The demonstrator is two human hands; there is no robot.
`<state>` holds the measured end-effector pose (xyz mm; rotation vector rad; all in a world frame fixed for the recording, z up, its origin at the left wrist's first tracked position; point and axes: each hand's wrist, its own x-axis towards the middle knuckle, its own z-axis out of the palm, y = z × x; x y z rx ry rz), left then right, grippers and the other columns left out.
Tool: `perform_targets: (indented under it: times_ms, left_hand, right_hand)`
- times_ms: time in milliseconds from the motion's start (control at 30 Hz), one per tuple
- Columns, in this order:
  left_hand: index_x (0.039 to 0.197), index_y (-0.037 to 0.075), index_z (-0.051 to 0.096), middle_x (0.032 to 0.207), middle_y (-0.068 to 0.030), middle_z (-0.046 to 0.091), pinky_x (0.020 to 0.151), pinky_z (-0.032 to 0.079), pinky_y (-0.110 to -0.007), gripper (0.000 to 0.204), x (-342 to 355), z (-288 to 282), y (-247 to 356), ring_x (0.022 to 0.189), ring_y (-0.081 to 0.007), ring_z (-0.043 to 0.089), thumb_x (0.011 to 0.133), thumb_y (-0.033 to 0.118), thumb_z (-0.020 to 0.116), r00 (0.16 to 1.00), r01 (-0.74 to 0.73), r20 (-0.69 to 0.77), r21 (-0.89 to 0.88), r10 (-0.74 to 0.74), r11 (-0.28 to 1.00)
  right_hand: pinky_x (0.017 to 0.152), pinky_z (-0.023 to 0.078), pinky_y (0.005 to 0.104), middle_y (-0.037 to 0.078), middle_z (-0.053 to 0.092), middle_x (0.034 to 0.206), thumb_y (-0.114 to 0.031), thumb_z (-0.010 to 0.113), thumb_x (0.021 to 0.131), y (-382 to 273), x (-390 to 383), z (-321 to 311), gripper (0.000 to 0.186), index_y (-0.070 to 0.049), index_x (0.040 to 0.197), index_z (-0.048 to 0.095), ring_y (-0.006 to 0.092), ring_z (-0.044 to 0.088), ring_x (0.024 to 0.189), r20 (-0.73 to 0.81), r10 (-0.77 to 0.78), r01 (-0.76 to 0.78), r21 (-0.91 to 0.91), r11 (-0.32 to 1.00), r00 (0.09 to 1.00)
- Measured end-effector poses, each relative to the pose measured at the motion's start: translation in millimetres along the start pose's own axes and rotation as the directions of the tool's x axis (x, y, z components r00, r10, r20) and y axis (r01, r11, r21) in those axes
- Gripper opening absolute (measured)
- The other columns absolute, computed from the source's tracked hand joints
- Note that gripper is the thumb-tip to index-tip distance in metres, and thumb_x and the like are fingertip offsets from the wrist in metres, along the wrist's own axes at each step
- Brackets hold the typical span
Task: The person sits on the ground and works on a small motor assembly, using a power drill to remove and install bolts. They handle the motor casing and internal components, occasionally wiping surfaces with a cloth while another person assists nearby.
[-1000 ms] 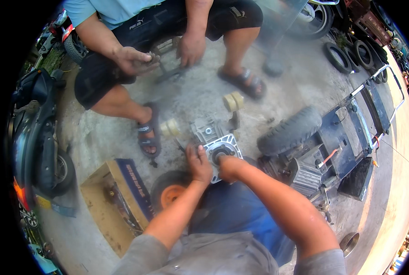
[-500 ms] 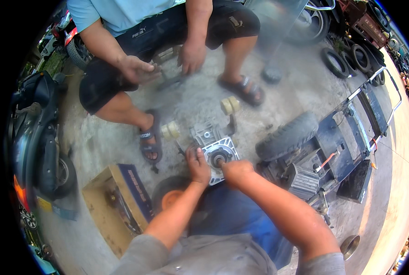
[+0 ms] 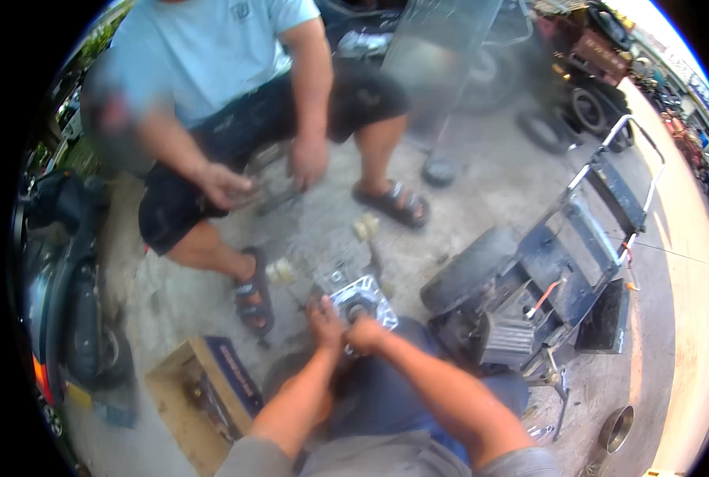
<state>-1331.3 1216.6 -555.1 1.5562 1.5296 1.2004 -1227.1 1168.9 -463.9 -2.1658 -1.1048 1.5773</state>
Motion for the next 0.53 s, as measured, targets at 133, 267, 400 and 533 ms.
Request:
perform_targets:
  times_ms: [133,267,400,533]
  left_hand:
    - [0.121,-0.018,0.055,0.129,-0.0378,0.053,0.109,0.037,-0.051,0.055,63,-19,-33,0.123,-0.05,0.049,0.103,0.033,0.051,0.99,0.106,0.08,0.077,-0.112,0.991]
    - [0.119,-0.017,0.057,0.127,-0.0352,0.056,0.103,0.041,-0.048,0.047,94,-1,-16,0.118,-0.0475,0.053,0.104,0.028,0.051,0.976,0.197,0.07,0.128,-0.207,0.972]
    - [0.108,-0.012,0.065,0.105,-0.0303,0.069,0.085,0.051,-0.047,0.036,164,5,-81,0.095,-0.0435,0.067,0.103,0.021,0.052,0.984,0.177,-0.002,0.201,-0.18,0.963]
    - [0.114,-0.007,0.067,0.114,-0.0254,0.07,0.086,0.052,-0.046,0.036,204,31,-87,0.099,-0.041,0.068,0.102,0.025,0.056,0.912,0.391,0.13,0.001,-0.388,0.92]
  right_hand:
    - [0.075,0.056,0.0449,0.027,0.072,0.094,-0.034,0.067,0.088,-35,-49,13,0.069,0.001,0.144,0.047,0.0359,0.072,0.079,-0.081,-0.527,0.517,-0.113,0.848,0.846]
    - [0.088,0.053,0.045,0.025,0.07,0.113,-0.032,0.061,0.093,0,-94,-13,0.056,-0.005,0.141,0.053,0.0333,0.07,0.093,0.013,-0.353,0.353,-0.012,0.936,0.936]
    - [0.06,0.054,0.0346,0.016,0.072,0.077,-0.02,0.071,0.087,76,-152,-12,0.047,-0.003,0.13,0.064,0.0189,0.067,0.062,-0.319,-0.378,0.425,0.091,0.901,0.869]
    - [0.078,0.054,0.0462,0.019,0.073,0.095,-0.031,0.071,0.086,204,-194,-4,0.05,-0.004,0.128,0.065,0.0353,0.069,0.087,-0.586,-0.232,0.278,-0.012,0.961,0.776]
